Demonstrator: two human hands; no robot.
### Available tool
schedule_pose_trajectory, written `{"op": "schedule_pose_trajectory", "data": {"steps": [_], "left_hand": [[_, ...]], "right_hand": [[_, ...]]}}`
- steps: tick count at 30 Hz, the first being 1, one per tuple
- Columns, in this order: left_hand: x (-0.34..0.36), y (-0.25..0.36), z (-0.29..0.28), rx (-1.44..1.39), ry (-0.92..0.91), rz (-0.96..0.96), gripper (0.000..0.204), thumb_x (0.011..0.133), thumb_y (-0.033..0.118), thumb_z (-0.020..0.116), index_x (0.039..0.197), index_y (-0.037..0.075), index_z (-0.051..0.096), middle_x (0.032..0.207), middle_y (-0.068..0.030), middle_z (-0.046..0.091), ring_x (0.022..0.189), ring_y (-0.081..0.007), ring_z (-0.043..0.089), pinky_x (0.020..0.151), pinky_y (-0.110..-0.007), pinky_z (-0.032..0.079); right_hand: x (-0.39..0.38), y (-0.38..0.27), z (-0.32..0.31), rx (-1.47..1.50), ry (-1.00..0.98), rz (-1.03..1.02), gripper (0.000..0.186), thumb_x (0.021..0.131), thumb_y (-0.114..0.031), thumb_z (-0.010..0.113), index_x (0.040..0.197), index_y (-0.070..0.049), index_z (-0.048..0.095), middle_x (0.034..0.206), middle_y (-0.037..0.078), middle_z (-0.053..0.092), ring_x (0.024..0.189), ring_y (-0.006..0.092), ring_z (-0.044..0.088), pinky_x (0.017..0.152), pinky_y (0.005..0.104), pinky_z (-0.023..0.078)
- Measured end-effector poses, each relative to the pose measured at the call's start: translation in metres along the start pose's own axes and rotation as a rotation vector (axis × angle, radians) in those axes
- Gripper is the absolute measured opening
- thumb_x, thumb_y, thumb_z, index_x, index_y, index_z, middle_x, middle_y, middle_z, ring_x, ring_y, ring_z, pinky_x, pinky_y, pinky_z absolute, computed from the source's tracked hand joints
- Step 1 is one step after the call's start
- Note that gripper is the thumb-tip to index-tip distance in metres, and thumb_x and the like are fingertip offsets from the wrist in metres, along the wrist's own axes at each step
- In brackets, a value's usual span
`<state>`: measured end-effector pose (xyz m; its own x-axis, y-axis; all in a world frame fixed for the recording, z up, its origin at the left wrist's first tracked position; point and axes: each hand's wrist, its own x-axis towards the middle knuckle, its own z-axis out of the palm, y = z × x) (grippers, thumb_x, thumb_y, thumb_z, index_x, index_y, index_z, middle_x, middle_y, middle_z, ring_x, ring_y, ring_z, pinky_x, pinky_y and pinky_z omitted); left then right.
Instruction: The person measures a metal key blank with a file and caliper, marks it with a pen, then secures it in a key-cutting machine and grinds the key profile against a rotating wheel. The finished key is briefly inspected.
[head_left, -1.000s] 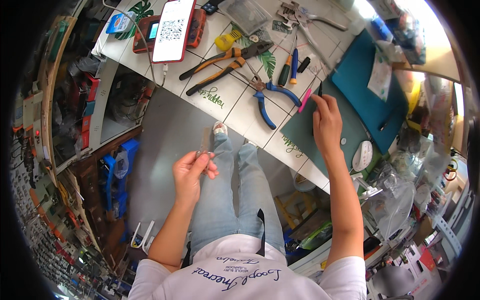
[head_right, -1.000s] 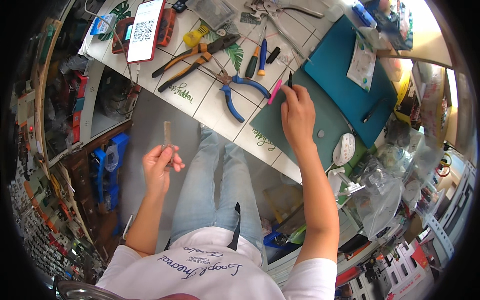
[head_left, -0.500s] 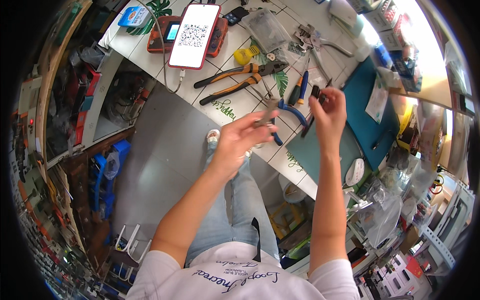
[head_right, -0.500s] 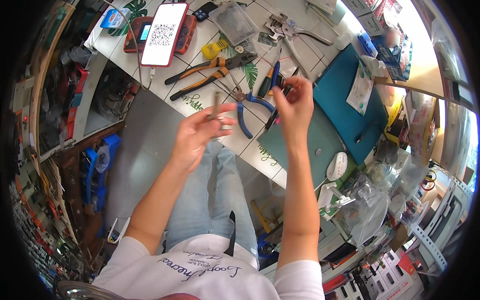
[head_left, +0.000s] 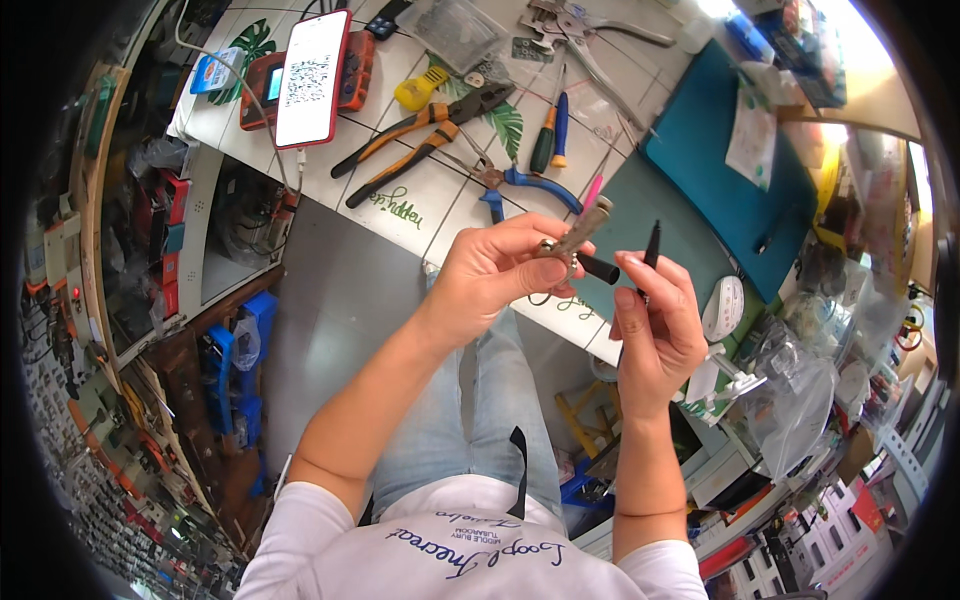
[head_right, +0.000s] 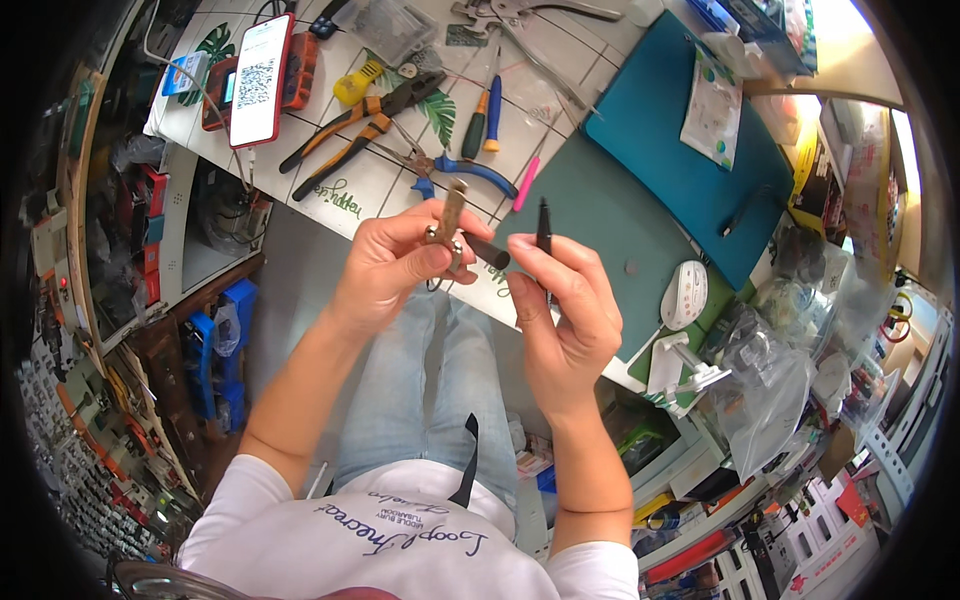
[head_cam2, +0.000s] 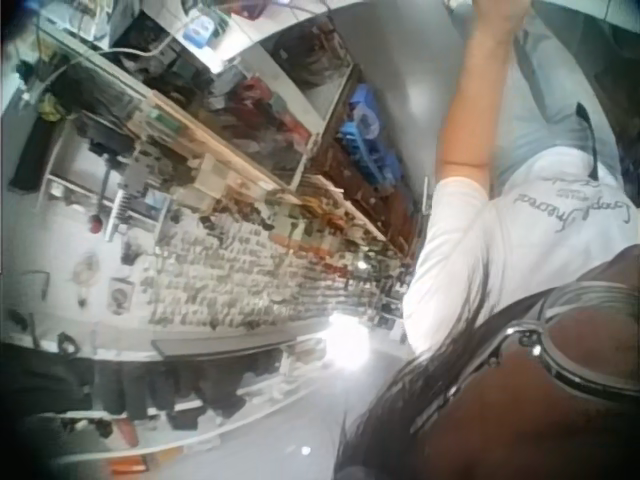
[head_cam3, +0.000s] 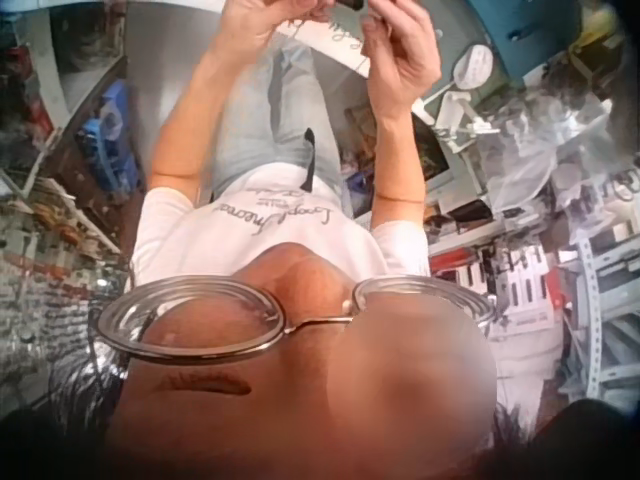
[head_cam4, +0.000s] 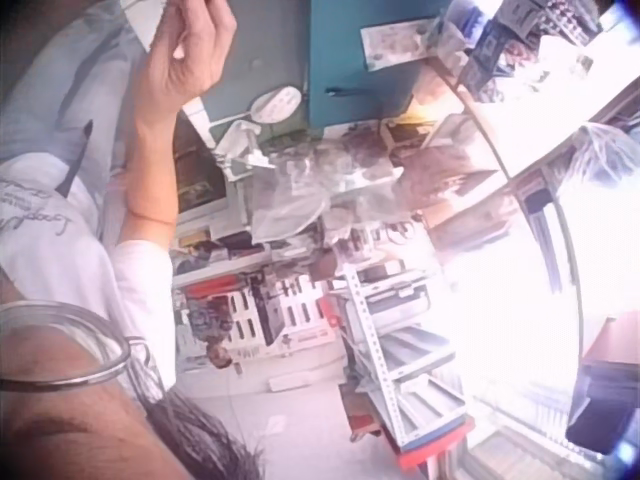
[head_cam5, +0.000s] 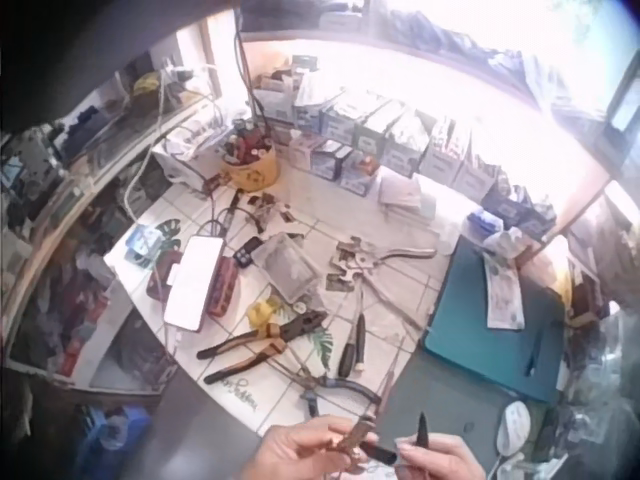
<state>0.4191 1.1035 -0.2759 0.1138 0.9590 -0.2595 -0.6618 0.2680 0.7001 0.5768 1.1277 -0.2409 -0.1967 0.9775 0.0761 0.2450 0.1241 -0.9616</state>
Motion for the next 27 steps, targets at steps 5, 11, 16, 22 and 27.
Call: {"op": "schedule_pose_trajectory", "data": {"steps": [5,11,16,22,27], "left_hand": [[0.008,0.006,0.0,0.338,0.022,0.112,0.014,0.073,0.002,0.063,0.086,-0.001,0.063,0.1,-0.008,0.054,0.08,-0.0112,0.055,0.061,-0.02,0.047],[0.012,0.009,0.005,0.376,-0.009,0.112,0.013,0.074,0.003,0.062,0.086,-0.001,0.063,0.1,-0.0081,0.055,0.082,-0.0109,0.054,0.061,-0.019,0.047],[0.013,0.008,0.006,0.416,-0.012,0.097,0.011,0.074,0.002,0.061,0.084,-0.002,0.063,0.097,-0.0073,0.056,0.079,-0.0111,0.054,0.061,-0.021,0.046],[0.013,0.011,0.018,0.804,-0.267,0.142,0.012,0.069,0.0,0.061,0.081,0.0,0.062,0.093,-0.0087,0.058,0.079,-0.0159,0.057,0.066,-0.027,0.047],[0.027,0.021,0.013,0.381,0.025,-0.051,0.01,0.076,0.005,0.058,0.085,0.0,0.06,0.089,-0.0056,0.057,0.079,-0.0126,0.056,0.067,-0.026,0.047]], "right_hand": [[0.001,-0.031,-0.035,0.245,-0.116,0.45,0.025,0.082,-0.004,0.053,0.105,0.0,0.045,0.091,0.013,0.061,0.047,0.0028,0.045,0.039,0.0146,0.033],[0.001,-0.026,-0.047,0.032,-0.296,0.482,0.023,0.079,-0.001,0.055,0.101,0.002,0.049,0.085,0.007,0.063,0.049,0.0022,0.048,0.04,0.0147,0.035],[0.005,-0.019,-0.051,-0.031,-0.409,0.461,0.026,0.078,-0.001,0.056,0.103,0.002,0.049,0.084,0.009,0.063,0.05,0.003,0.049,0.044,0.0162,0.038],[0.015,-0.015,-0.049,-0.017,-0.55,0.522,0.042,0.077,-0.002,0.058,0.118,-0.004,0.044,0.083,0.009,0.063,0.05,0.0041,0.049,0.046,0.0181,0.04],[0.008,0.002,-0.062,0.134,-0.641,0.606,0.034,0.075,-0.004,0.062,0.108,-0.002,0.054,0.09,0.007,0.058,0.05,0.0028,0.045,0.042,0.0191,0.037]]}}
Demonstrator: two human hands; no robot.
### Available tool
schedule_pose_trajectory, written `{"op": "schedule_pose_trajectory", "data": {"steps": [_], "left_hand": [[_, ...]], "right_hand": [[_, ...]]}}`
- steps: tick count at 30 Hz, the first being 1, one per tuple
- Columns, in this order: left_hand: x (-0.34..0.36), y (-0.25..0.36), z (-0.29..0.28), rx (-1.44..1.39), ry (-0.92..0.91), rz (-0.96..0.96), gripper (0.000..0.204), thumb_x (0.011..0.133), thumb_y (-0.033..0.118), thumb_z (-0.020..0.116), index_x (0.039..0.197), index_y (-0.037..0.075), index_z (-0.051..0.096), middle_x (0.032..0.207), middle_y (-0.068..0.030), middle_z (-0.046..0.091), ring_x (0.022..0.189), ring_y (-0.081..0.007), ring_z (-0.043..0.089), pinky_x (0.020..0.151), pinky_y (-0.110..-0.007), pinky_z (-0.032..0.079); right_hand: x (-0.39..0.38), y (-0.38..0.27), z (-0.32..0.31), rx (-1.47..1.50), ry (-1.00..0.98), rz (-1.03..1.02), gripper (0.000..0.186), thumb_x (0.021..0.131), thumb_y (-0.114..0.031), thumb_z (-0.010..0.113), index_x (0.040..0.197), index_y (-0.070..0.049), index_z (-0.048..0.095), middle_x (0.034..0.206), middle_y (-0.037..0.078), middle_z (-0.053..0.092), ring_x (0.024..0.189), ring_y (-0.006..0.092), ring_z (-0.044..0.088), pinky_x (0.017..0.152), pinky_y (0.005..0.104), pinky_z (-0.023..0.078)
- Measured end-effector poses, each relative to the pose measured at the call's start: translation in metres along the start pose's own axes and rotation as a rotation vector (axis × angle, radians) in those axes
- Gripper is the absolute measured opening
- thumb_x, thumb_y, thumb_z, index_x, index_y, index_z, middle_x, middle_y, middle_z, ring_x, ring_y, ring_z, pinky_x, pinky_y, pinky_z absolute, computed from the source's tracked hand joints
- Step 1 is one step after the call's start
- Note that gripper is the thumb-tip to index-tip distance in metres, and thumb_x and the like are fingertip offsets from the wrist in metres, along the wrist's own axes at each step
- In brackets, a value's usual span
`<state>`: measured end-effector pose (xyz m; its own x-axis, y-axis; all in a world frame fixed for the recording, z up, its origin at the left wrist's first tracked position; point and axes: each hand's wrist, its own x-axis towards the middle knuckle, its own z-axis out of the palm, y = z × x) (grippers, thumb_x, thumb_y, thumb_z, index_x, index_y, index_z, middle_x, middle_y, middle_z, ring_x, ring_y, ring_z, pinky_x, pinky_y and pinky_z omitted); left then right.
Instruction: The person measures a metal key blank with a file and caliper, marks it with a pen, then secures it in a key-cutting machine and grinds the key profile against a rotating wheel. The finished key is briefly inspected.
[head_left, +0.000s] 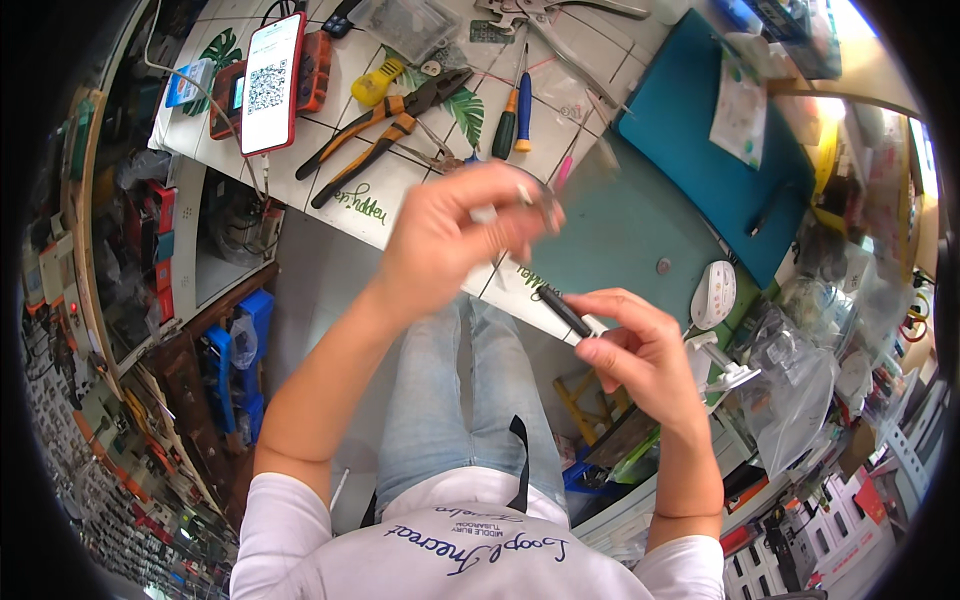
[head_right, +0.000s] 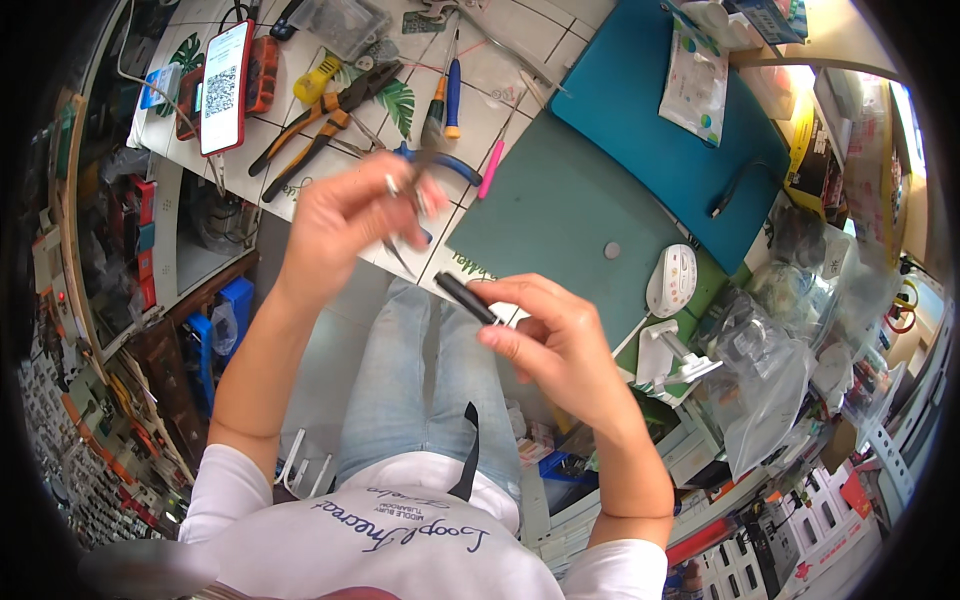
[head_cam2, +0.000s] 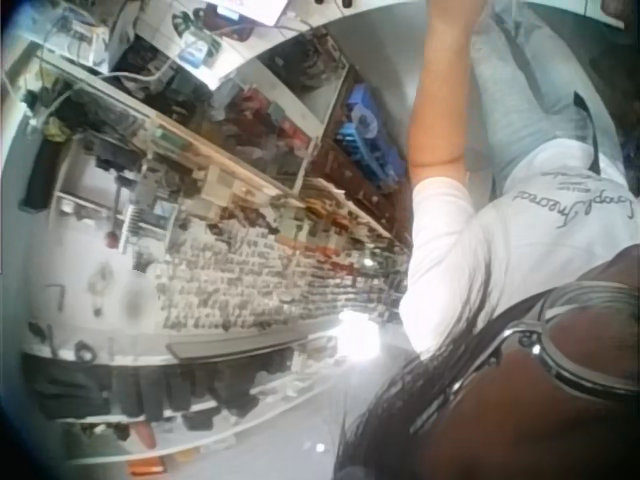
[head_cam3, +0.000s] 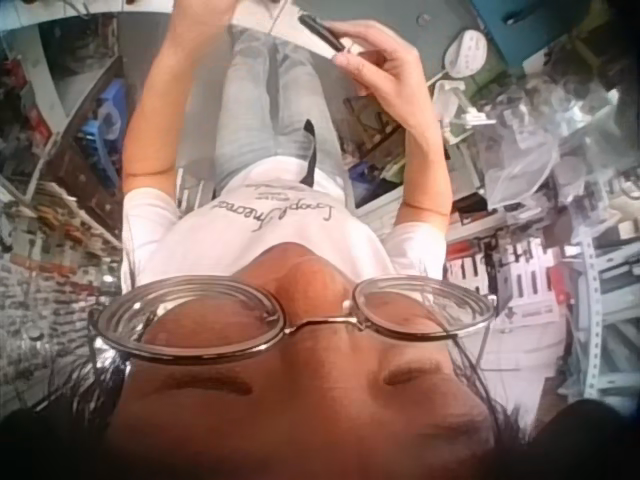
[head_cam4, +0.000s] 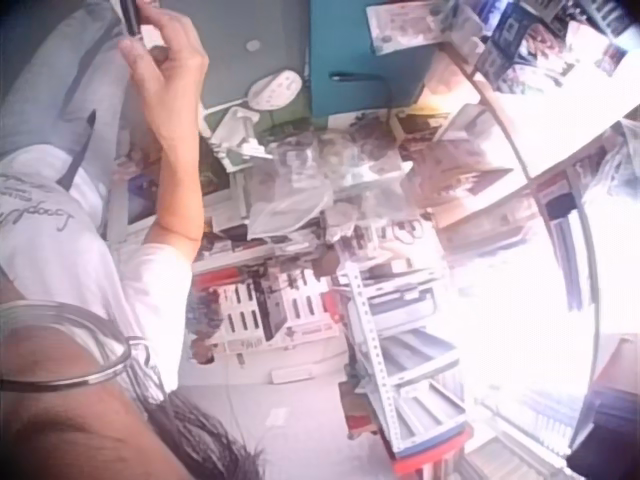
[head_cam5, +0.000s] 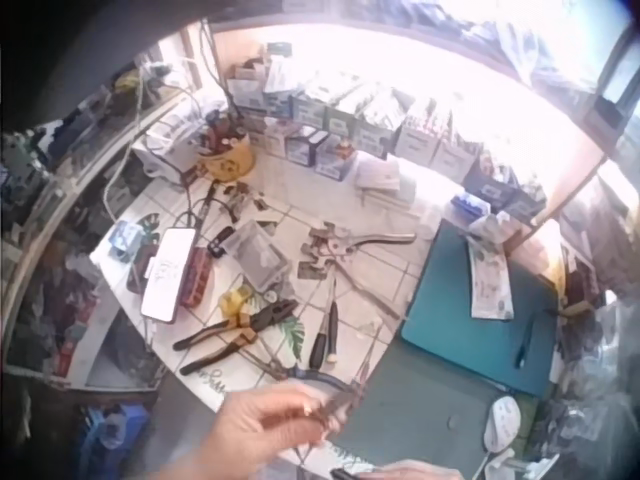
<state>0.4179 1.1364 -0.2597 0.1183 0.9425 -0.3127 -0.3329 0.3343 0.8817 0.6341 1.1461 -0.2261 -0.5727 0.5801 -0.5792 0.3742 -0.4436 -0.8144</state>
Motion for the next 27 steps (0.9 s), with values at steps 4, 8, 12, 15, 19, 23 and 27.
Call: {"op": "schedule_pose_trajectory", "data": {"steps": [4,8,12,15,19,23,27], "left_hand": [[0.014,-0.027,0.037,-0.187,0.122,0.202,0.009,0.08,0.007,0.056,0.086,0.001,0.06,0.087,-0.0044,0.056,0.082,-0.0111,0.054,0.071,-0.025,0.045],[-0.003,-0.036,0.047,0.133,0.05,0.261,0.01,0.075,0.007,0.06,0.081,-0.001,0.06,0.085,-0.0066,0.056,0.079,-0.0157,0.054,0.069,-0.027,0.042],[-0.004,-0.036,0.067,0.12,-0.029,0.274,0.015,0.071,0.016,0.062,0.072,0.001,0.059,0.074,-0.0073,0.054,0.073,-0.0212,0.052,0.064,-0.03,0.04],[-0.001,-0.035,0.089,0.316,0.099,0.445,0.015,0.069,0.019,0.06,0.065,0.005,0.057,0.069,-0.0042,0.052,0.074,-0.0224,0.052,0.06,-0.033,0.039],[-0.013,-0.022,0.074,0.192,0.105,0.365,0.017,0.074,0.023,0.06,0.071,0.007,0.056,0.076,-0.0023,0.052,0.082,-0.0203,0.052,0.095,-0.046,0.023],[-0.06,0.025,-0.004,-0.015,0.51,0.479,0.012,0.079,0.011,0.058,0.087,0.002,0.056,0.078,-0.0024,0.055,0.072,-0.0104,0.053,0.067,-0.022,0.042],[-0.186,0.057,-0.082,-0.211,0.628,0.562,0.014,0.08,0.009,0.057,0.088,-0.002,0.057,0.082,-0.0064,0.061,0.08,-0.0079,0.055,0.07,-0.021,0.042]], "right_hand": [[-0.002,0.014,0.019,0.044,-0.041,0.076,0.029,0.072,-0.005,0.065,0.098,0.001,0.053,0.074,0.002,0.052,0.049,0.0032,0.038,0.045,0.0172,0.033],[-0.003,0.012,0.03,-0.099,0.0,-0.001,0.027,0.074,-0.01,0.065,0.095,0.001,0.051,0.07,0.008,0.059,0.056,0.0082,0.05,0.052,0.0213,0.04],[-0.013,0.028,0.029,-0.354,-0.01,-0.232,0.013,0.079,-0.006,0.054,0.087,0.002,0.048,0.062,0.005,0.057,0.052,0.0087,0.05,0.045,0.0198,0.038],[-0.023,0.059,0.02,-0.085,0.144,-0.219,0.018,0.079,-0.01,0.055,0.088,0.005,0.051,0.074,0.011,0.059,0.065,0.0157,0.055,0.058,0.0256,0.044],[-0.004,0.058,0.01,-0.749,0.201,-0.291,0.039,0.085,-0.024,0.052,0.114,-0.001,0.044,0.091,0.019,0.057,0.071,0.0259,0.055,0.065,0.0281,0.045],[0.04,0.021,0.011,-1.142,0.226,-0.581,0.043,0.081,-0.027,0.057,0.112,0.001,0.048,0.094,0.016,0.06,0.081,0.0257,0.059,0.072,0.0362,0.046],[0.043,-0.017,0.032,-1.276,0.401,-0.912,0.021,0.076,-0.015,0.059,0.093,-0.002,0.057,0.087,0.011,0.06,0.08,0.0246,0.058,0.072,0.0347,0.045]]}}
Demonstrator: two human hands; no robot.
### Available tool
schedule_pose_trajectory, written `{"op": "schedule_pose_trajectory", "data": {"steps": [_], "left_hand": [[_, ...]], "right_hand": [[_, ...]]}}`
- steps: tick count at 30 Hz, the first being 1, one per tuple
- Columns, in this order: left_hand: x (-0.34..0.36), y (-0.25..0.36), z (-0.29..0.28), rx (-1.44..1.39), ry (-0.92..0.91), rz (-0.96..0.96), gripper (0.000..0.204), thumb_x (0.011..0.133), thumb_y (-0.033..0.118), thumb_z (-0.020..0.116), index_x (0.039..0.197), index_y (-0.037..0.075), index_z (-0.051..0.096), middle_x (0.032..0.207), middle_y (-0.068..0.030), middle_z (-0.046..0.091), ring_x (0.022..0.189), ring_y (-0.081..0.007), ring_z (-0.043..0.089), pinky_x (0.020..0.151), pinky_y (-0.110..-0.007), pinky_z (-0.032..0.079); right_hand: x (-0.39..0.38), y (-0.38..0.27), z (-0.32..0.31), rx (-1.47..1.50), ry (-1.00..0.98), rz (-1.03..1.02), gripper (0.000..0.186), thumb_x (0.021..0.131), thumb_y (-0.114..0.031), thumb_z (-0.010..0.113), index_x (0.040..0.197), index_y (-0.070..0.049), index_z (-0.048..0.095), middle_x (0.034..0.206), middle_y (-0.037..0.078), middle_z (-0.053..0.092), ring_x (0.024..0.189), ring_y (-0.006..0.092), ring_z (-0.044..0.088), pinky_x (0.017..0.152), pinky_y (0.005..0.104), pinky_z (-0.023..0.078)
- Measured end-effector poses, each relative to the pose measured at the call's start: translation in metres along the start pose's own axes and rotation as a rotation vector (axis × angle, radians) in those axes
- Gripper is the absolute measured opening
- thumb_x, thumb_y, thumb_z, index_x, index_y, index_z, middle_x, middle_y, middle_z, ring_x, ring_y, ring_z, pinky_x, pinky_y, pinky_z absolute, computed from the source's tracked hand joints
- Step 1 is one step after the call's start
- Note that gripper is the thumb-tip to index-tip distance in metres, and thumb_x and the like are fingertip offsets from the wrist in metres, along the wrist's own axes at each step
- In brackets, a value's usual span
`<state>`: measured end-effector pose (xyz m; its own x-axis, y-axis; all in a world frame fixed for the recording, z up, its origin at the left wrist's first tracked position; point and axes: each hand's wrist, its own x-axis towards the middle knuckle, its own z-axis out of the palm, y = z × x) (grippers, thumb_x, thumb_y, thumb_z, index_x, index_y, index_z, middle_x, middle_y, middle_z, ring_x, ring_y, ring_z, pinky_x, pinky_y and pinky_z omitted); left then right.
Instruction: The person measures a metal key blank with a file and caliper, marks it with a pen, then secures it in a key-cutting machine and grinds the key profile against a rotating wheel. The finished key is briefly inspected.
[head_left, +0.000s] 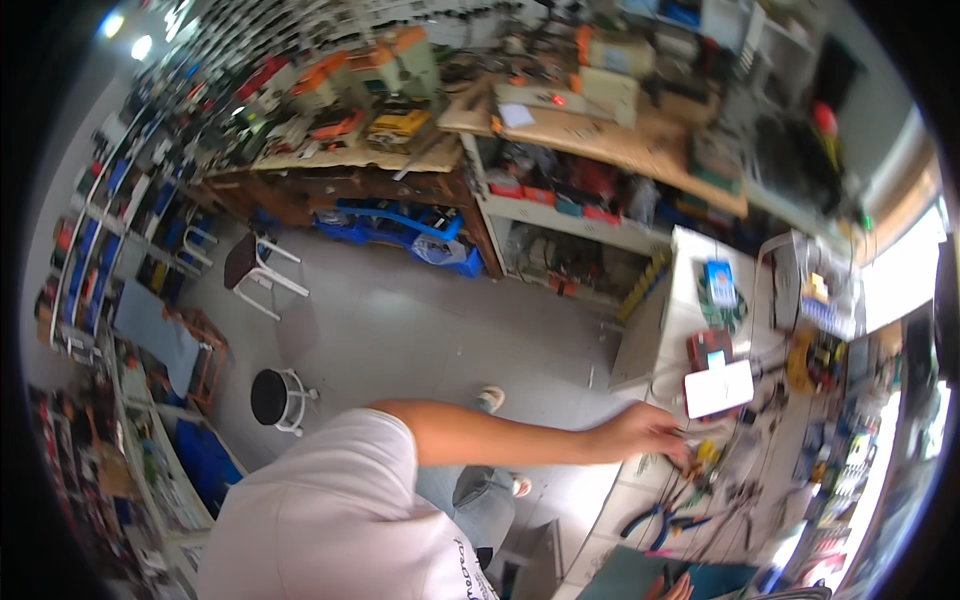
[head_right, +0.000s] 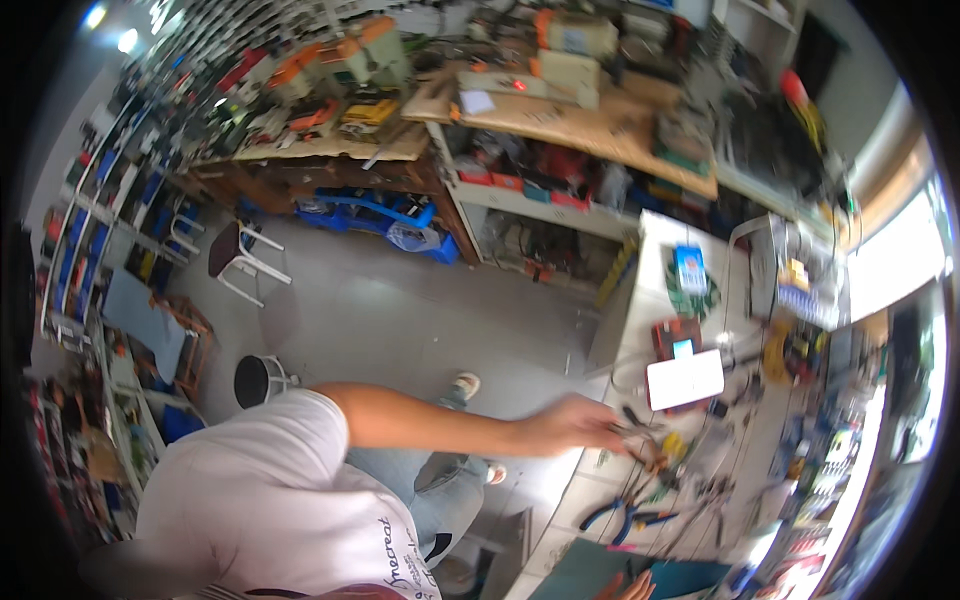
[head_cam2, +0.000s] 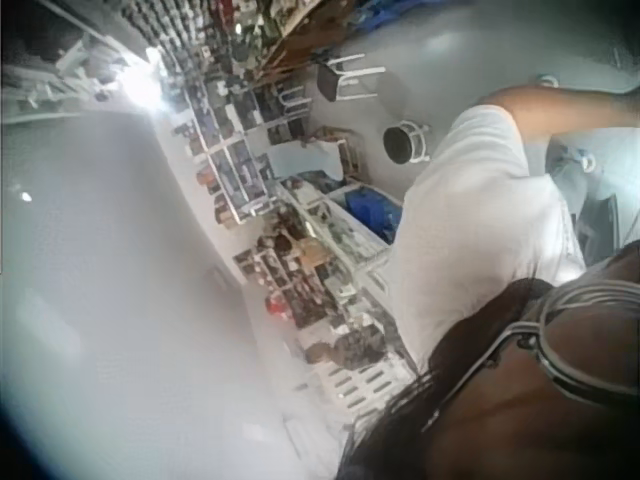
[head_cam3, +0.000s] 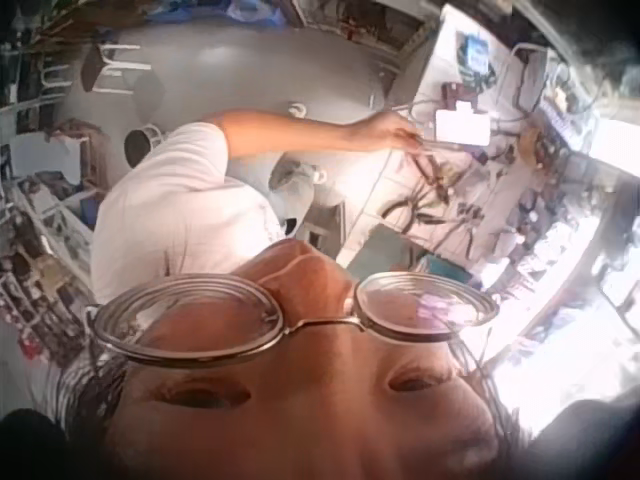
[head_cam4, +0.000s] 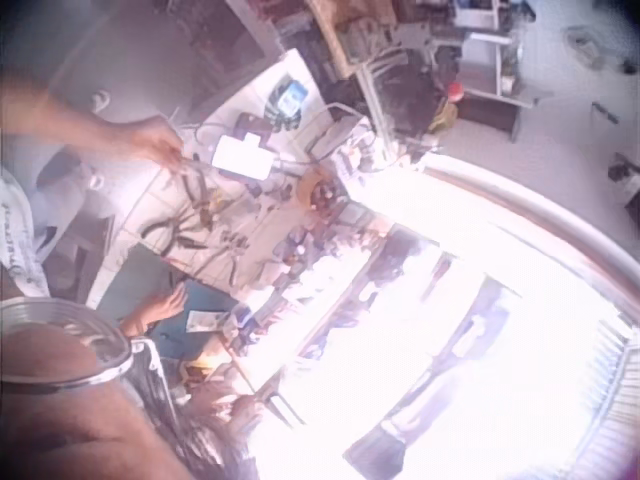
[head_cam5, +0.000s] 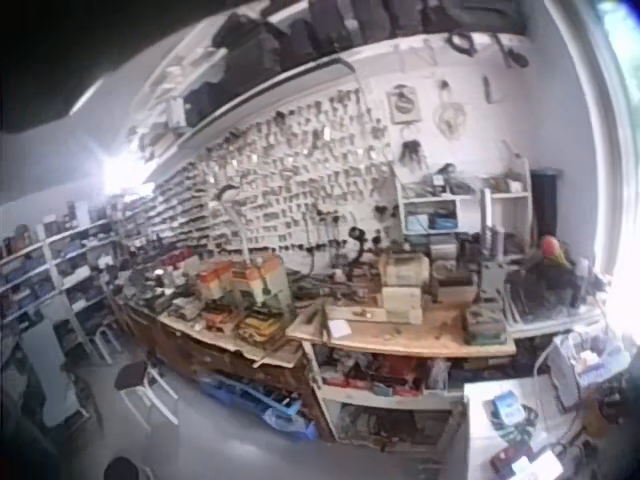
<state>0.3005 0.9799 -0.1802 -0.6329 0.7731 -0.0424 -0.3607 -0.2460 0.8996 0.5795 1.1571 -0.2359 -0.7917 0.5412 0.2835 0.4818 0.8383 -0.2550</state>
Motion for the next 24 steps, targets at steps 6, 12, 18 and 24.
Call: {"op": "schedule_pose_trajectory", "data": {"steps": [6,12,18,24], "left_hand": [[-0.107,0.135,-0.144,0.025,0.37,0.17,0.017,0.082,0.014,0.055,0.088,-0.001,0.06,0.08,-0.0073,0.061,0.077,-0.0122,0.057,0.071,-0.024,0.044],[-0.185,0.259,-0.301,-0.041,0.621,0.382,0.018,0.083,0.01,0.055,0.093,-0.004,0.057,0.078,-0.0074,0.06,0.069,-0.0128,0.055,0.065,-0.026,0.046],[-0.217,0.342,-0.446,-0.05,0.693,0.402,0.024,0.082,0.012,0.056,0.099,-0.005,0.055,0.074,-0.003,0.058,0.065,-0.007,0.053,0.057,-0.021,0.045],[-0.211,0.387,-0.537,0.057,0.656,0.29,0.021,0.082,0.015,0.057,0.092,-0.004,0.059,0.074,-0.0041,0.059,0.064,-0.0072,0.055,0.055,-0.02,0.044]], "right_hand": [[0.106,-0.255,0.016,0.739,-0.151,-0.068,0.03,0.079,-0.009,0.052,0.106,0.005,0.051,0.102,0.015,0.054,0.096,0.025,0.051,0.085,0.0352,0.038],[0.188,-0.623,0.034,1.585,-0.767,-0.308,0.03,0.082,-0.014,0.055,0.103,0.007,0.052,0.099,0.012,0.054,0.086,0.0191,0.052,0.078,0.0311,0.041],[0.205,-0.802,0.094,1.732,-0.974,-0.186,0.024,0.083,-0.016,0.054,0.093,0.006,0.055,0.094,0.012,0.057,0.072,0.0134,0.05,0.062,0.0244,0.04],[0.249,-0.892,0.123,1.624,-0.999,-0.217,0.021,0.08,-0.015,0.056,0.078,0.006,0.058,0.096,0.015,0.058,0.076,0.015,0.052,0.058,0.0255,0.042]]}}
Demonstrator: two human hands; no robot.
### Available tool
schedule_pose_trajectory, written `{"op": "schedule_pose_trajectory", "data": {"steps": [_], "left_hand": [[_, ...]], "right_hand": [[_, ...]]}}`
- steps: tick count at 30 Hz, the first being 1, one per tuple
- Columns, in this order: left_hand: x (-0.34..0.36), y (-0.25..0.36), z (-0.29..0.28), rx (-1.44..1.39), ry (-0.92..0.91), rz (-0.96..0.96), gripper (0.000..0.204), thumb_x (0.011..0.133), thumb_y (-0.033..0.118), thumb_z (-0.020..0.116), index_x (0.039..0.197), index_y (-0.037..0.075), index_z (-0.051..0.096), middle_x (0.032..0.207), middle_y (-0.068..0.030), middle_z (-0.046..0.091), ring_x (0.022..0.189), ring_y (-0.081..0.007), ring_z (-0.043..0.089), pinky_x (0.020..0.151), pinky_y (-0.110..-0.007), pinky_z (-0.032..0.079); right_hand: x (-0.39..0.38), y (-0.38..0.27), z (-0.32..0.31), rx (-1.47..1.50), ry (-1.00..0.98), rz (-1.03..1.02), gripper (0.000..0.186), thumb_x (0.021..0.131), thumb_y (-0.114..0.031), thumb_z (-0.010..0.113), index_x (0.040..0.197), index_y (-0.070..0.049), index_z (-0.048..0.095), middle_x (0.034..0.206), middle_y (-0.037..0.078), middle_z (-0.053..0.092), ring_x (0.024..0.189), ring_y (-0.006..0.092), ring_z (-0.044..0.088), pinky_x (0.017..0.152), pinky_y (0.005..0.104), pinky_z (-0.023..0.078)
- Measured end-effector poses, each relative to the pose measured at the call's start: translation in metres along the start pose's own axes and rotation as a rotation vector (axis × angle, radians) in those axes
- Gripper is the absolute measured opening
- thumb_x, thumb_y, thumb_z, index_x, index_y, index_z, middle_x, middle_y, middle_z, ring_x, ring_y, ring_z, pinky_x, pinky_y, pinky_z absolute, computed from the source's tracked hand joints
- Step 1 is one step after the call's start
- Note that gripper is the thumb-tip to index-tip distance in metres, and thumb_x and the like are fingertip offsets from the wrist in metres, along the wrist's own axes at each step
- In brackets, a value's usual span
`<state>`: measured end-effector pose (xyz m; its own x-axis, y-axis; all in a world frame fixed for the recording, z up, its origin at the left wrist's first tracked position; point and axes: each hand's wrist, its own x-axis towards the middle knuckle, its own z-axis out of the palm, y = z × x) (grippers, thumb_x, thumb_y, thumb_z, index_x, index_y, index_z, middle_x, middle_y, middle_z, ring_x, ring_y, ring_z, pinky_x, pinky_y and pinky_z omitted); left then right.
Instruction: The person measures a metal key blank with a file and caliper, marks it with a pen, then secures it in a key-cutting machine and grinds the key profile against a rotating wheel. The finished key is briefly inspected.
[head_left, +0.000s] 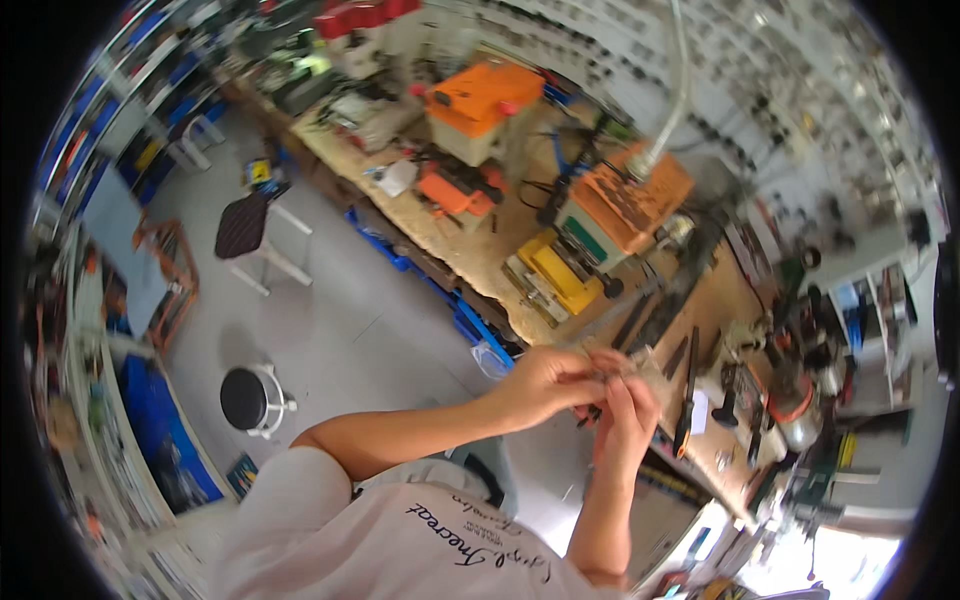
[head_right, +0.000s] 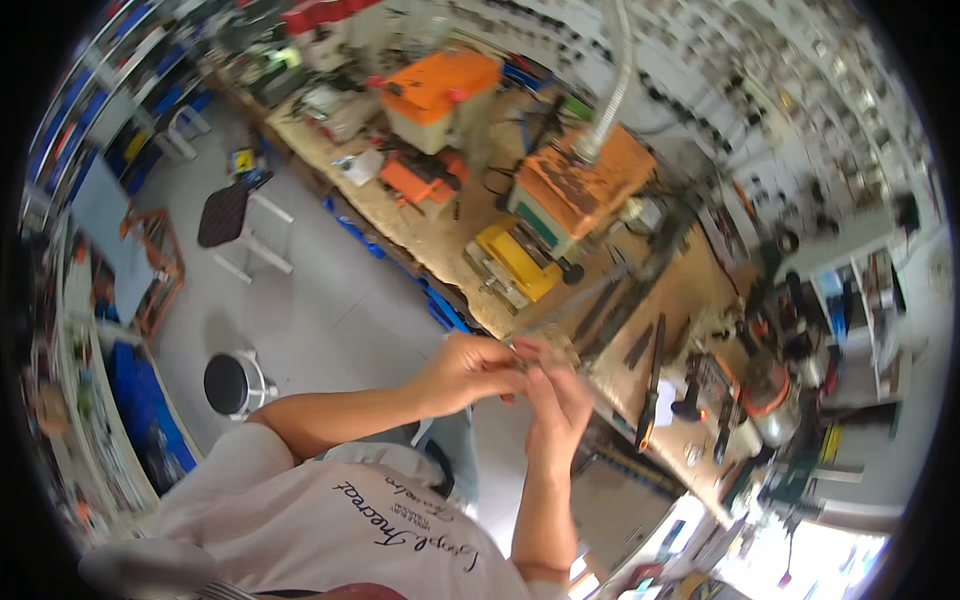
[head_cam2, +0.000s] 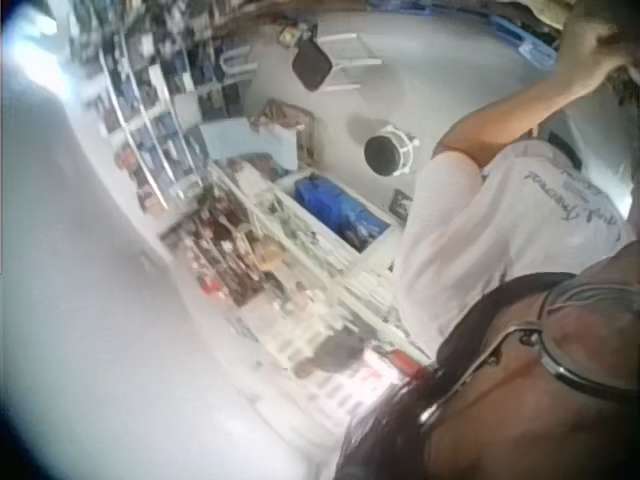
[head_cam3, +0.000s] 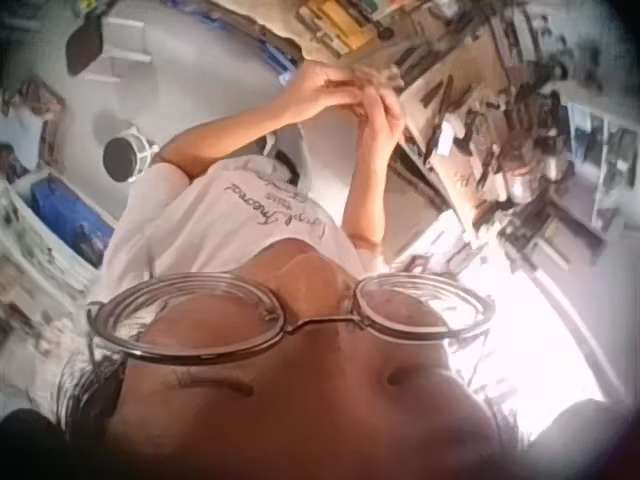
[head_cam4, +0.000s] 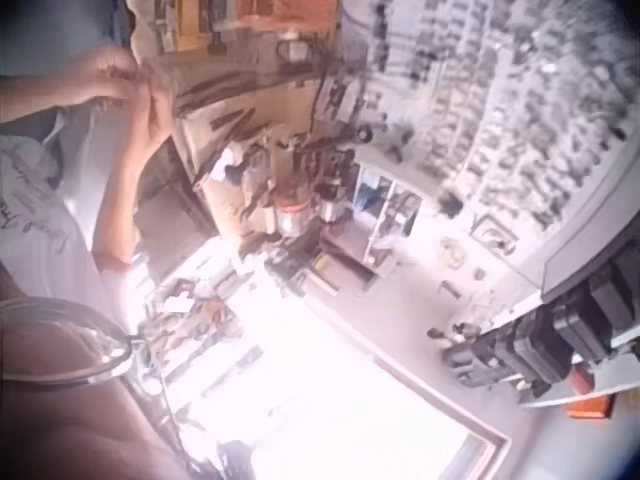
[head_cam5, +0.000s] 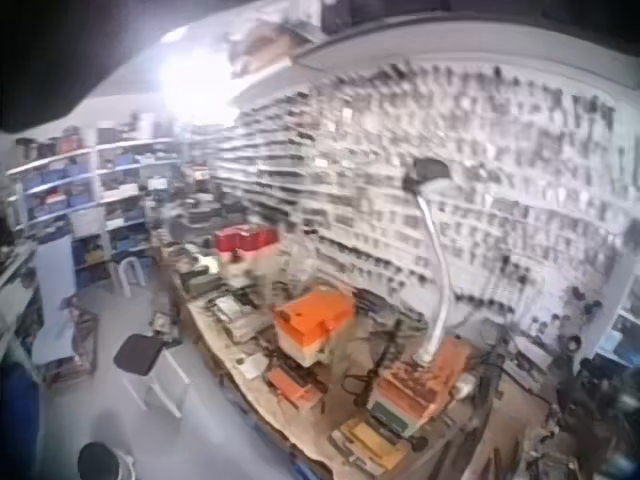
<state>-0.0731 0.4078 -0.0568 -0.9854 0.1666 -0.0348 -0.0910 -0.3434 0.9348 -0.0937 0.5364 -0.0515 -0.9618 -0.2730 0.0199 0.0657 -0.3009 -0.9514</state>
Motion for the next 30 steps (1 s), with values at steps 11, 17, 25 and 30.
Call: {"op": "schedule_pose_trajectory", "data": {"steps": [11,17,25,30], "left_hand": [[0.052,0.081,-0.148,-0.097,-0.03,-0.114,0.021,0.082,0.016,0.055,0.084,-0.004,0.058,0.077,-0.0093,0.06,0.064,-0.0142,0.056,0.058,-0.025,0.045],[0.064,0.078,-0.175,0.002,-0.208,-0.151,0.018,0.083,0.012,0.054,0.085,-0.006,0.058,0.077,-0.0079,0.06,0.064,-0.0111,0.056,0.058,-0.022,0.047],[0.093,0.039,-0.034,-0.106,-0.602,-0.432,0.021,0.082,0.014,0.056,0.09,-0.004,0.059,0.08,-0.0083,0.06,0.065,-0.0107,0.058,0.058,-0.022,0.048],[0.123,-0.016,0.081,-0.129,-0.625,-0.547,0.025,0.082,0.02,0.058,0.09,-0.004,0.059,0.08,-0.0088,0.06,0.064,-0.0098,0.058,0.055,-0.02,0.047]], "right_hand": [[0.114,0.024,0.127,-0.047,0.116,0.015,0.016,0.082,-0.008,0.053,0.074,0.005,0.059,0.081,0.007,0.058,0.054,0.0069,0.049,0.045,0.0183,0.038],[0.105,0.038,0.151,-0.439,0.409,-0.34,0.012,0.08,-0.006,0.056,0.08,0.006,0.058,0.081,0.005,0.054,0.065,0.0085,0.051,0.053,0.0203,0.041],[0.022,0.003,0.051,-0.138,0.869,-0.231,0.01,0.079,-0.002,0.055,0.083,0.007,0.059,0.082,0.006,0.058,0.067,0.0085,0.05,0.06,0.0205,0.042],[-0.023,-0.013,-0.076,-0.091,0.779,-0.351,0.031,0.083,-0.019,0.054,0.103,0.006,0.054,0.104,0.017,0.056,0.086,0.0166,0.056,0.072,0.0263,0.046]]}}
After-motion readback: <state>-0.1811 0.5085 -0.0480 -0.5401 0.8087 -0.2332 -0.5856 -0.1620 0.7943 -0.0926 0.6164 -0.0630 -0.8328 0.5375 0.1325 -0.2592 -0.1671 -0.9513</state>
